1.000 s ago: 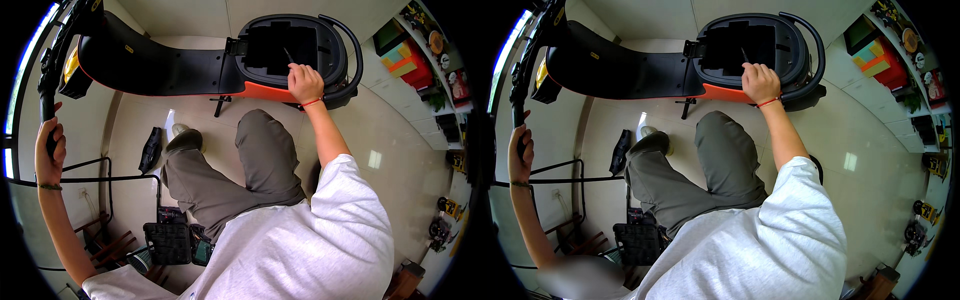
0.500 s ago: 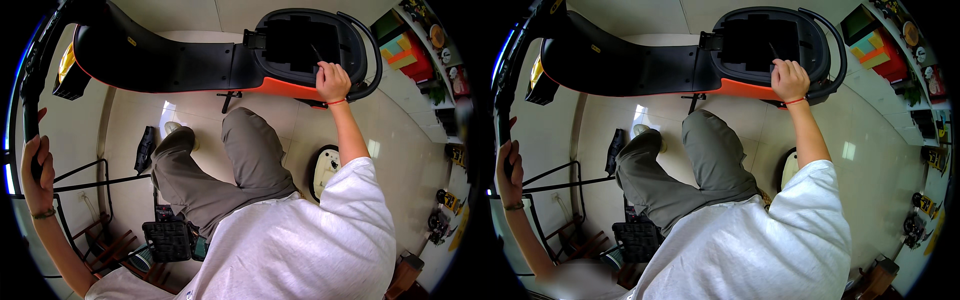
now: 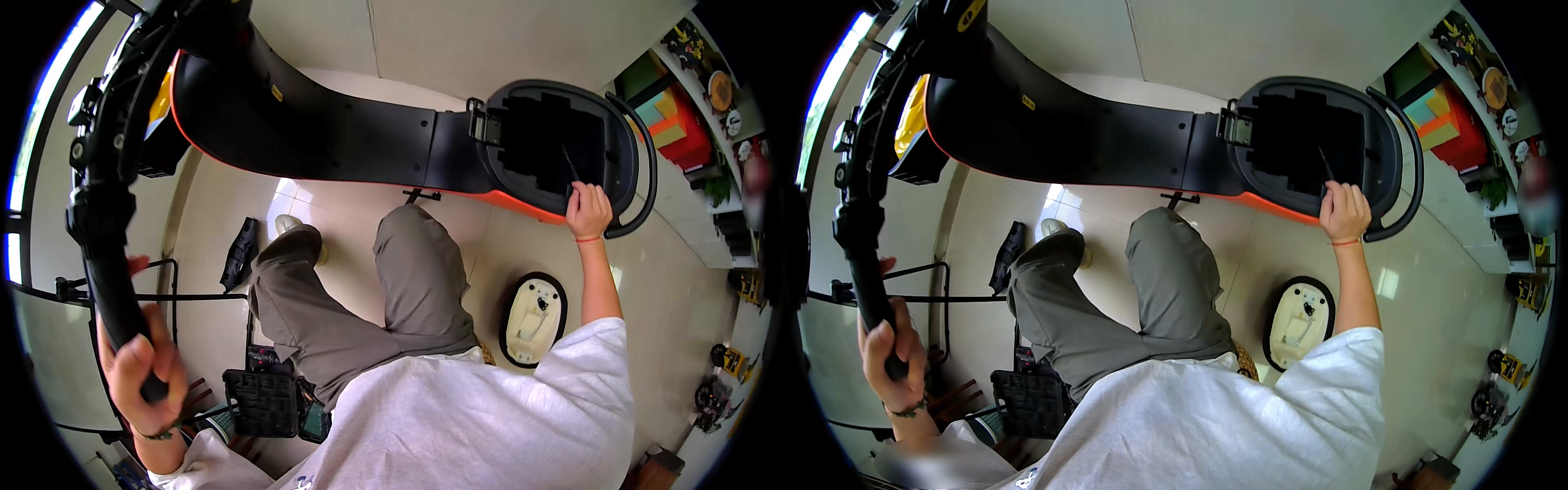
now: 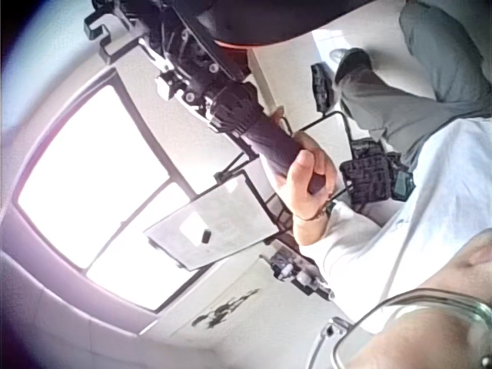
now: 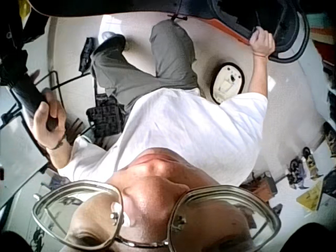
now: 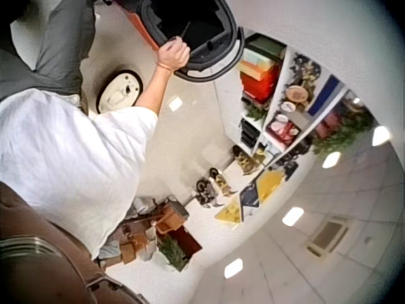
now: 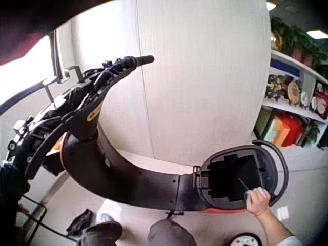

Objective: The person unscrews bolts from a white panel using a wrench, sets the panel aside, and then uses a screwdriver to remove a component from the handlebars of a scooter.

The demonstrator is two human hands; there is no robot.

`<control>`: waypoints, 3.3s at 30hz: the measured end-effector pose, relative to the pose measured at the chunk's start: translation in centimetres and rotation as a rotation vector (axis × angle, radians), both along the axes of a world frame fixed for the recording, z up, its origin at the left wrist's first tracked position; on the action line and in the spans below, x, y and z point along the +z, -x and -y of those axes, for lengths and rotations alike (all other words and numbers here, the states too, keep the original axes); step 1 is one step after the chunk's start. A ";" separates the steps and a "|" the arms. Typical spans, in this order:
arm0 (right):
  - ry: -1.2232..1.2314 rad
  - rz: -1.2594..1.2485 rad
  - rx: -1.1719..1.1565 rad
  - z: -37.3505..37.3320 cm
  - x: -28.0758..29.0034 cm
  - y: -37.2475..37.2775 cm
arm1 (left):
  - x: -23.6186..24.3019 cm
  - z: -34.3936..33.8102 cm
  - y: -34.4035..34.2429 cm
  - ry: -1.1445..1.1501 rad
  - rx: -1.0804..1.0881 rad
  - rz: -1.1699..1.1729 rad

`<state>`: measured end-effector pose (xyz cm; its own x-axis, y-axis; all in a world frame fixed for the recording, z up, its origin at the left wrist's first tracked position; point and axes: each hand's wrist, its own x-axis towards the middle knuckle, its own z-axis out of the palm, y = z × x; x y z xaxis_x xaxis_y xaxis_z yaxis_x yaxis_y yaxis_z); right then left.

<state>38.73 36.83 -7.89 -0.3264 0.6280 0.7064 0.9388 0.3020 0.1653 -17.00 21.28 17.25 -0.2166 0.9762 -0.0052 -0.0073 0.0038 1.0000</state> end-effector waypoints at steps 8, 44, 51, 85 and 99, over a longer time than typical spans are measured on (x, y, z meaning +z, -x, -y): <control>0.070 0.003 -0.068 0.4 0.1 0.6 | 2.3 -1.1 0.5 0.183 -0.165 0.284; 0.585 -0.772 0.977 -4.4 38.1 34.5 | -0.4 -0.6 -2.4 -0.003 -0.398 0.576; 0.634 -0.803 0.962 -4.3 38.3 34.4 | -0.4 -0.6 -2.6 -0.008 -0.396 0.581; 0.522 -0.469 0.968 -5.0 39.8 35.3 | 17.2 -13.2 -0.6 -0.863 -0.263 -0.879; 0.561 -0.763 1.049 -4.3 35.5 36.2 | 20.6 -17.6 -2.6 -1.074 -0.517 -1.753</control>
<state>2.50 41.14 27.61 -0.4672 0.5879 0.6604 0.0429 0.7611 -0.6472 -14.42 38.89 37.89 0.8511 0.4176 0.3180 0.5217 -0.7400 -0.4245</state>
